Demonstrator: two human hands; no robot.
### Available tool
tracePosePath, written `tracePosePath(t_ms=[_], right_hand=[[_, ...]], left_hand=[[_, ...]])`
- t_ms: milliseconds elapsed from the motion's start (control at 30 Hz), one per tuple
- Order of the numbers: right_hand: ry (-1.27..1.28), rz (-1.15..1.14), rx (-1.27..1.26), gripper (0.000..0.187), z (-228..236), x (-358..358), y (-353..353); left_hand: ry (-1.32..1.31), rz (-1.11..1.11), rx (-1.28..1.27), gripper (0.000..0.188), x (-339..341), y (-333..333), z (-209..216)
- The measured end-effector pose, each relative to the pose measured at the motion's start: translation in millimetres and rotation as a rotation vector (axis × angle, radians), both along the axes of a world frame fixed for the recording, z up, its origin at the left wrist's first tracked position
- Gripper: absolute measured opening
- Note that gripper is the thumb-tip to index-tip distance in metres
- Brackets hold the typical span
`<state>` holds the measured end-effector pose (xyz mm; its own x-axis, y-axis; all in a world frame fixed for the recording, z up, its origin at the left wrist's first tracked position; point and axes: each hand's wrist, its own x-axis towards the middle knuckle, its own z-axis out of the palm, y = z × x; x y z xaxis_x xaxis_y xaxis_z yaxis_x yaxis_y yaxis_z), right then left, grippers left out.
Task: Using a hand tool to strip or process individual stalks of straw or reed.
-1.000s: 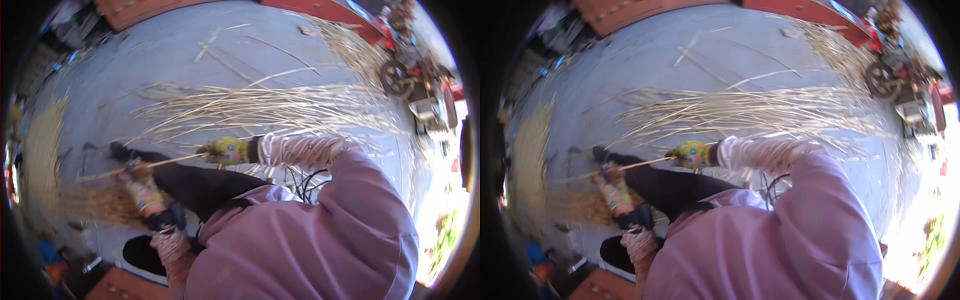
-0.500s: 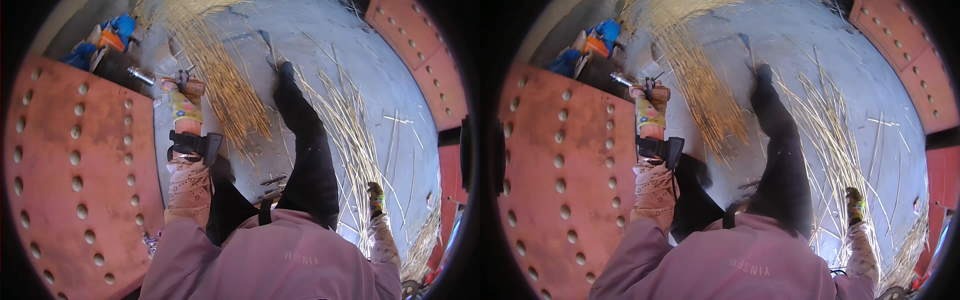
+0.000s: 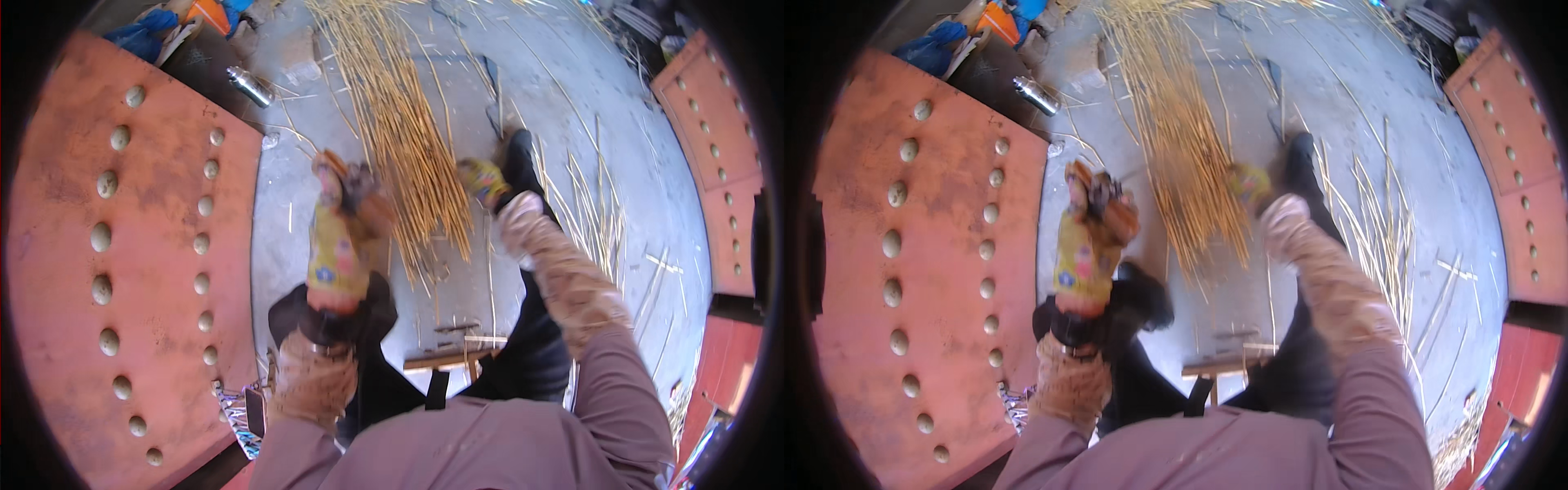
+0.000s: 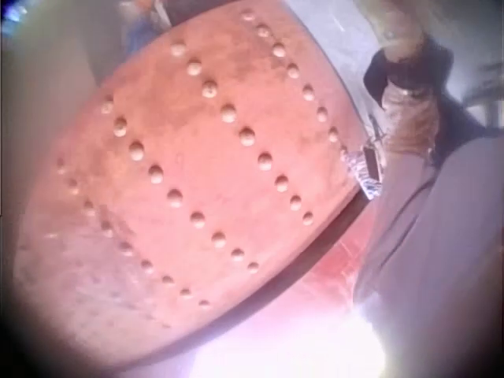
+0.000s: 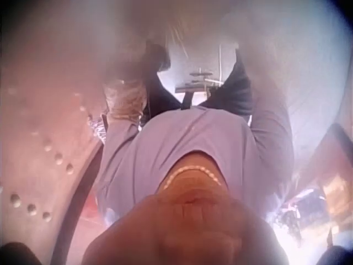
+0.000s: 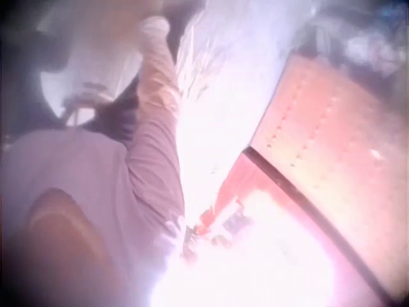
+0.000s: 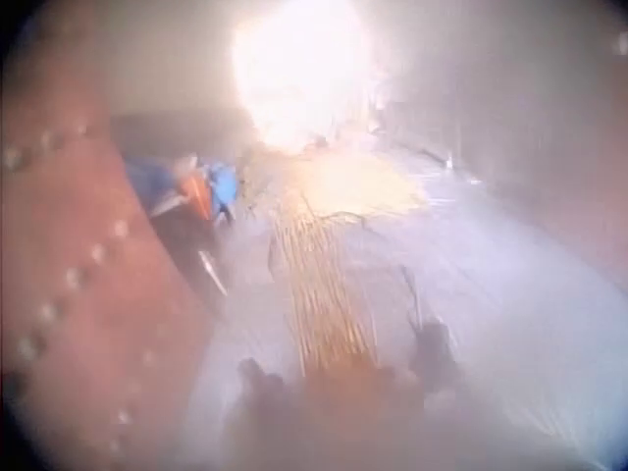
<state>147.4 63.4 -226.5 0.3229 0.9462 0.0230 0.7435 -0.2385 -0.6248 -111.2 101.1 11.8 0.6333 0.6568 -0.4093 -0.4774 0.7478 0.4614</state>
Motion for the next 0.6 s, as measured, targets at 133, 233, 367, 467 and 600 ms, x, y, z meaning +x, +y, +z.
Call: tracePosePath(t_ms=[133, 233, 367, 467, 600], right_hand=[[-0.322, -0.086, -0.113, 0.024, -80, -70, 15], [-0.31, -0.211, -0.397, 0.023, -136, -77, 7], [-0.257, -0.205, -0.502, 0.023, -161, -81, 3], [-0.168, -0.143, -0.503, 0.023, -160, -86, -9], [-0.006, -0.094, -0.477, 0.023, -141, -87, -24]], left_hand=[[0.083, 0.001, 0.041, 0.041, -9, -11, 6], [0.275, 0.155, 0.178, 0.042, -10, -11, 7], [0.318, 0.194, 0.036, 0.049, -22, -5, 1], [0.284, 0.154, 0.095, 0.051, -24, -9, 6], [0.28, 0.103, 0.124, 0.051, -24, -14, 11]])
